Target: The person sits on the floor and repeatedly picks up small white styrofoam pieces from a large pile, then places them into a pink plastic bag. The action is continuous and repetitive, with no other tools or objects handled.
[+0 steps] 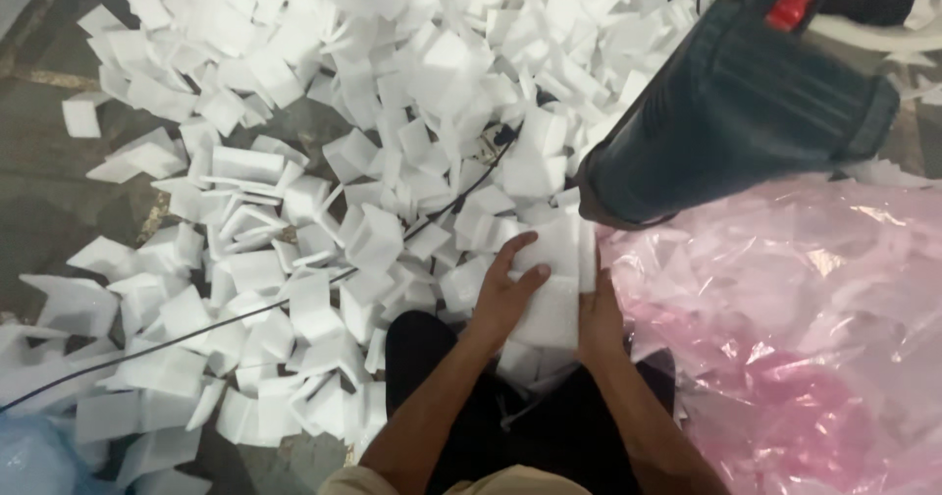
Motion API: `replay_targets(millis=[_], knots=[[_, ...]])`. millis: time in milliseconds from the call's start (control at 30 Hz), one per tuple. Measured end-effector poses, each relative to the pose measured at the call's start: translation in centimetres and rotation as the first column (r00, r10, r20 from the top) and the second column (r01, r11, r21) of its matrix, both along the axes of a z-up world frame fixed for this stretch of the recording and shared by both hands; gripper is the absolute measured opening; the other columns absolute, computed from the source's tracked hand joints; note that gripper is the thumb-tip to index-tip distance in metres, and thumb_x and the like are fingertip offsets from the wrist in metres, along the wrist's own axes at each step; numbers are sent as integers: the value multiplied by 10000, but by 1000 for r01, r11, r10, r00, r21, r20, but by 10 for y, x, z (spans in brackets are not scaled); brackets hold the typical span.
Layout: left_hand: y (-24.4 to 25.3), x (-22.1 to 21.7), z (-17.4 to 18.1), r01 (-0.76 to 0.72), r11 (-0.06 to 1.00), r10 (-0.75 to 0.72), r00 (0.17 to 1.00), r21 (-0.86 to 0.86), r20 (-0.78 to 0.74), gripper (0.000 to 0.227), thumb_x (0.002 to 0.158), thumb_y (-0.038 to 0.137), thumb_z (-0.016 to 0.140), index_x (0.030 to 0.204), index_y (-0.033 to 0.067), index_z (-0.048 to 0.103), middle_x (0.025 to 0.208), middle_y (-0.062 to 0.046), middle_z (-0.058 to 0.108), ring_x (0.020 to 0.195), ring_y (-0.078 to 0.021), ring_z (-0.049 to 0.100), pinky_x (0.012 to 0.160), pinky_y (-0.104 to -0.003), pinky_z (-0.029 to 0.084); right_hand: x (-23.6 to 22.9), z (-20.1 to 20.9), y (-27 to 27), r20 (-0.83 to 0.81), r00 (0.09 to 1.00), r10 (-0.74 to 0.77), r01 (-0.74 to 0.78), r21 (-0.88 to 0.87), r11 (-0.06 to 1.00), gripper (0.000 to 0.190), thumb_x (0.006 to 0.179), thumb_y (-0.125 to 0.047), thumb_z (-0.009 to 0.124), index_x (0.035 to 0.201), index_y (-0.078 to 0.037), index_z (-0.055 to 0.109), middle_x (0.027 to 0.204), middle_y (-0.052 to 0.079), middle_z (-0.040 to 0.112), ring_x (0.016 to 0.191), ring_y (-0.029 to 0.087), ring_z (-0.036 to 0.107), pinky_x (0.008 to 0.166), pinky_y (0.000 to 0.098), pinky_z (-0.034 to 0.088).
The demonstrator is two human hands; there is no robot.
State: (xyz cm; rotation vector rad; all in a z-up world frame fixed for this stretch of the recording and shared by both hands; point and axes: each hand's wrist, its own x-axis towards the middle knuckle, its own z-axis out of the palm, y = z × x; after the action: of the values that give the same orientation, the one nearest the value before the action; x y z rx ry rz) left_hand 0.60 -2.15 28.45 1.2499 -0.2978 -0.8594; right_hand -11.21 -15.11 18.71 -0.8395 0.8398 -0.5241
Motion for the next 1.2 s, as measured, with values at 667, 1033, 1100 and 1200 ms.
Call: replay_targets(millis=[667,1033,1100,1200], knots=[[50,-27,32,74,931,-246,850,357,466,776,815,334,781,1498,145,465,970,-162,757,722,-288,734,717,-364,568,-39,41,36,-167,932,322,-302,-850,432,800,1109,-555,193,1647,8,11,1727,249,68,1589,391,110,1262,465,107],[96,-60,-6,159,978,-209,752,136,626,779,798,357,867,1445,83,532,1115,-196,753,974,-285,760,818,-376,616,-105,51,65,-224,840,494,-383,-890,248,961,1007,-395,587,1617,43,-12,1613,333,255,1472,397,326,1176,456,266],[95,-60,-11,186,981,-185,837,52,515,833,790,320,874,1481,77,474,1133,-180,742,1010,-258,746,844,-374,614,-108,53,60,-318,845,431,-468,-830,304,979,929,-347,649,1614,11,48,1389,271,528,1238,321,566,1036,416,425],[92,-60,-13,187,982,-150,825,-14,545,924,782,268,895,1526,69,384,1182,-180,708,1074,-245,716,889,-379,589,-109,52,59,-433,832,347,-554,-683,476,914,899,-329,636,1632,-76,152,1026,196,725,824,226,686,759,349,538]])
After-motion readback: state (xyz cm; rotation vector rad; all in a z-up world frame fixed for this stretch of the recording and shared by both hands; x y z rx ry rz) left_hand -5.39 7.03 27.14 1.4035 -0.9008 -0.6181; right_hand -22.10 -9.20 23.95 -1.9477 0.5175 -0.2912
